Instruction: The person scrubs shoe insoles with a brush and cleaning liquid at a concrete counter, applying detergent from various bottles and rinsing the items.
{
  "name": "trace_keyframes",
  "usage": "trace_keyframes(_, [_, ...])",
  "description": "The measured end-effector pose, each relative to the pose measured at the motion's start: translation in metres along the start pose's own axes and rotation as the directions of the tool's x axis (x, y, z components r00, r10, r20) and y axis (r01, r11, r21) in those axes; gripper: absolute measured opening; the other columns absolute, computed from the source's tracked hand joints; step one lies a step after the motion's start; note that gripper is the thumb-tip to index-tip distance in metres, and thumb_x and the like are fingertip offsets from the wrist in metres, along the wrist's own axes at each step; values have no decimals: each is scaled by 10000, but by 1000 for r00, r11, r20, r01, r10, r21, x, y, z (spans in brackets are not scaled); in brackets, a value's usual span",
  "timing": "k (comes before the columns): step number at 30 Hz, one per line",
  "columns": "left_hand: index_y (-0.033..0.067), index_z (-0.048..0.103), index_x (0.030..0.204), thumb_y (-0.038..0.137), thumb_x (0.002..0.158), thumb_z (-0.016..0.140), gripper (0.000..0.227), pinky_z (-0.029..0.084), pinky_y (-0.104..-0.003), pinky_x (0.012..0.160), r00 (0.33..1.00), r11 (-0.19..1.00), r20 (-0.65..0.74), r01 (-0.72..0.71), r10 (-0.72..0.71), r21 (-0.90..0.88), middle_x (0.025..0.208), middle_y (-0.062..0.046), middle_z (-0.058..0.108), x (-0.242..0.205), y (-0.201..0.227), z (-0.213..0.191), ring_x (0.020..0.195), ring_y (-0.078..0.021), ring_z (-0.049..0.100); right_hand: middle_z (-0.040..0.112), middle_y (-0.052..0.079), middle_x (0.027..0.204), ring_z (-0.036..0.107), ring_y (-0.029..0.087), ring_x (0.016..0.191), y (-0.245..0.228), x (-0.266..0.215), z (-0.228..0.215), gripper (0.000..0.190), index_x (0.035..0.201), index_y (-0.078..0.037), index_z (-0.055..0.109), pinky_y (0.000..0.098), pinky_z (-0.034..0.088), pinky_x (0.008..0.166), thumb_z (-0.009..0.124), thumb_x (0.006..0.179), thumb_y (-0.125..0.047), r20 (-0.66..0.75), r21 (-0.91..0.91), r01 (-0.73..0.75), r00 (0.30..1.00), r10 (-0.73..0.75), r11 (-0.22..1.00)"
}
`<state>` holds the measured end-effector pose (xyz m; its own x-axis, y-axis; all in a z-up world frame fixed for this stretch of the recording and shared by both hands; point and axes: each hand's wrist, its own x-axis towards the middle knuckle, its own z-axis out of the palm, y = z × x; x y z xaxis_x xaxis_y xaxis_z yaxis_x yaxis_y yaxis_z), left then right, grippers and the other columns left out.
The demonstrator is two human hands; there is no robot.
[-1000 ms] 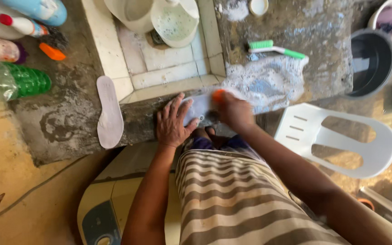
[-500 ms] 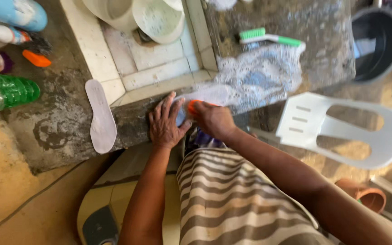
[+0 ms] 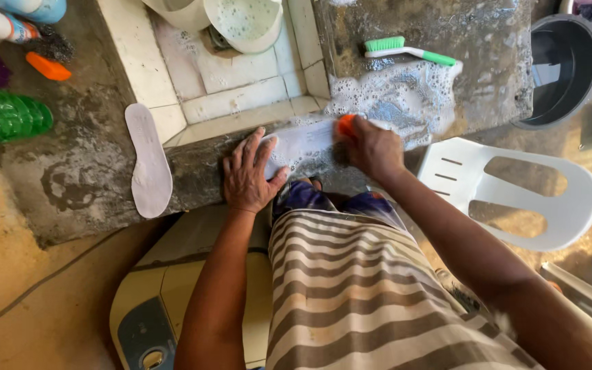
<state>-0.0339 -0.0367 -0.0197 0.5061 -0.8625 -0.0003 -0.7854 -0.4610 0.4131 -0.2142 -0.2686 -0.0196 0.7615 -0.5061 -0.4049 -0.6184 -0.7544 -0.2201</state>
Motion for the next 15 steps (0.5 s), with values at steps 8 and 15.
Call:
trace_keyframes(8, [281, 510, 1518, 575, 916, 660, 687, 374, -572, 1086, 1000, 999, 25, -1, 0, 42, 1643, 3, 368, 5, 0, -3, 1404, -325, 427, 687, 95, 740, 656, 191, 492, -71, 13, 19, 497, 1205, -82, 506, 340, 514, 387, 608, 972, -509, 104, -87, 160, 983, -151, 983])
trace_keyframes(15, [244, 552, 1492, 563, 952, 658, 635, 402, -535, 1066, 1000, 1000, -10, -14, 14, 18, 1644, 6, 394, 1, -3, 4, 1416, -306, 447, 707, 81, 903, 695, 202, 624, -50, 19, 3, 469, 1197, -150, 538, 372, 526, 477, 701, 887, -461, 13, -128, 1, 1000, 0, 992])
